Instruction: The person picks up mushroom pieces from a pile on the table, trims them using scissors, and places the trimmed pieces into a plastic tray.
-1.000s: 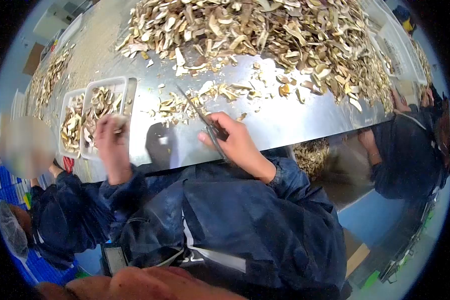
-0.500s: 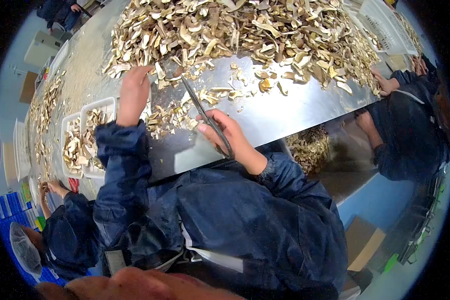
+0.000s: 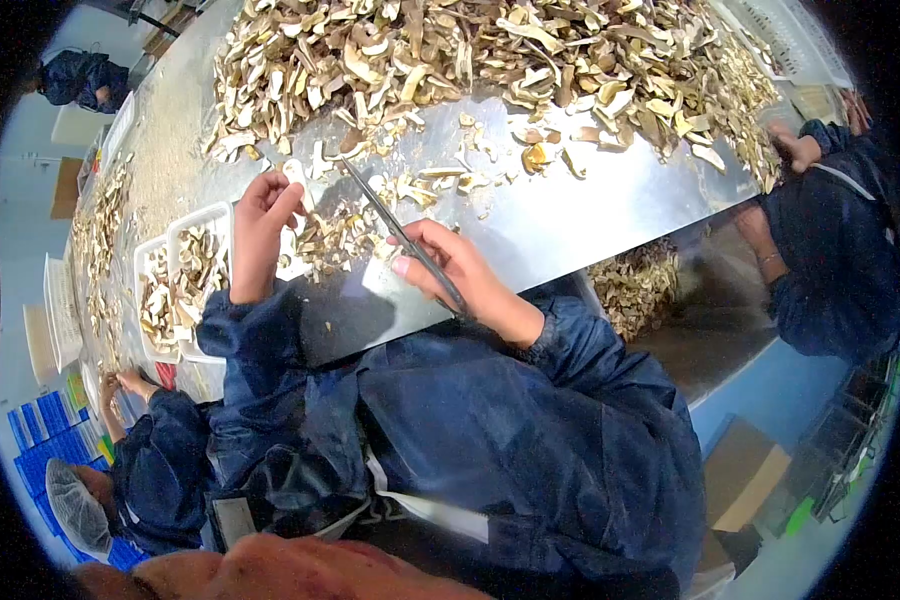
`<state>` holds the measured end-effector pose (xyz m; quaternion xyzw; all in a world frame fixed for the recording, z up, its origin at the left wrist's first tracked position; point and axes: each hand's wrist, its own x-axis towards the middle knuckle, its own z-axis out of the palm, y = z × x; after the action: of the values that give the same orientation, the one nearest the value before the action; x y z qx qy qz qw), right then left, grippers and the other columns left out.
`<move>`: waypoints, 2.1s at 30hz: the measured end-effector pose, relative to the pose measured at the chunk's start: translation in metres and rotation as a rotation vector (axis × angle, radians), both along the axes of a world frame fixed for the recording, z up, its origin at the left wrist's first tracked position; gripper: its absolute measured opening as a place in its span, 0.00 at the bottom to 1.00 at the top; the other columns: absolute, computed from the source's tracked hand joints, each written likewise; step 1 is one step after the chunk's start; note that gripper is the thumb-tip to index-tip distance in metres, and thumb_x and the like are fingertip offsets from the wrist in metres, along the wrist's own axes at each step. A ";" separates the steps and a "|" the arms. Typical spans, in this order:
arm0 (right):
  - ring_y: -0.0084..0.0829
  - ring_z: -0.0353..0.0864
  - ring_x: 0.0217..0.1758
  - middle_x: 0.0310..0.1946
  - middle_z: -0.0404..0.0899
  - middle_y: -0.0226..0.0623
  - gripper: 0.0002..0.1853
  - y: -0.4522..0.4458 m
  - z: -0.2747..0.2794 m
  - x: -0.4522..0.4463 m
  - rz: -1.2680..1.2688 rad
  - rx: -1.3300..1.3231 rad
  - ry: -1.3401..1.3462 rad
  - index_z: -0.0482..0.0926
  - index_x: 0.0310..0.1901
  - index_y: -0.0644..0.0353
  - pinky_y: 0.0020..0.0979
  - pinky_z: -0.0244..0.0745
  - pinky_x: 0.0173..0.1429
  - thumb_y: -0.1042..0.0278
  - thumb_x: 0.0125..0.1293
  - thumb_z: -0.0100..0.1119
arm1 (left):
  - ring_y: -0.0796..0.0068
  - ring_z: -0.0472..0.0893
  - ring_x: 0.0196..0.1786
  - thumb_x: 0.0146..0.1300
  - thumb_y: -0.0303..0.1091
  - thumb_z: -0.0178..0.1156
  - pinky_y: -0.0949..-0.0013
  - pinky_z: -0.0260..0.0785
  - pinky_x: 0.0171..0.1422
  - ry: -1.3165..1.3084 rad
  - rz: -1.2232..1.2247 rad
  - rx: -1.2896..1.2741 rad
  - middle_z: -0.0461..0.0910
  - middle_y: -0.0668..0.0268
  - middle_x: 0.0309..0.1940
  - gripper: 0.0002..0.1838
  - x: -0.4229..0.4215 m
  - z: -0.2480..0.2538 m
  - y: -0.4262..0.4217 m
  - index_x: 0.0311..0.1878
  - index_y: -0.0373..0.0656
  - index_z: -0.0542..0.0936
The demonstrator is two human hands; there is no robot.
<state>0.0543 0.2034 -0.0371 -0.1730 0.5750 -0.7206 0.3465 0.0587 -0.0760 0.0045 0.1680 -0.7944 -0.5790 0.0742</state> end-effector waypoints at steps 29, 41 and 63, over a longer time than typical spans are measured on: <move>0.17 0.67 0.29 0.25 0.71 0.25 0.19 -0.014 0.014 0.010 0.063 0.268 0.286 0.78 0.51 0.60 0.24 0.64 0.34 0.54 0.71 0.67 | 0.83 0.71 0.26 0.68 0.28 0.58 0.78 0.60 0.29 -0.129 0.000 0.549 0.76 0.72 0.30 0.02 0.061 0.005 0.033 0.41 0.42 0.77; 0.13 0.66 0.25 0.24 0.69 0.21 0.16 -0.011 -0.004 0.000 -0.070 0.116 0.096 0.77 0.56 0.63 0.19 0.61 0.31 0.60 0.76 0.59 | 0.59 0.83 0.35 0.63 0.42 0.63 0.59 0.75 0.41 -0.123 -0.003 -0.346 0.82 0.59 0.29 0.15 -0.060 -0.029 -0.042 0.42 0.37 0.83; 0.15 0.67 0.25 0.23 0.70 0.23 0.17 -0.001 0.005 -0.003 -0.035 0.028 0.007 0.77 0.57 0.63 0.20 0.62 0.32 0.59 0.77 0.56 | 0.47 0.85 0.39 0.60 0.50 0.66 0.53 0.75 0.45 -0.307 -0.044 -0.880 0.85 0.50 0.30 0.21 -0.072 -0.031 -0.028 0.36 0.38 0.83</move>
<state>0.0509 0.2022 -0.0318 -0.1605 0.5892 -0.7178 0.3345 -0.0128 -0.1044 -0.0265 0.1872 -0.9697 -0.1567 0.0079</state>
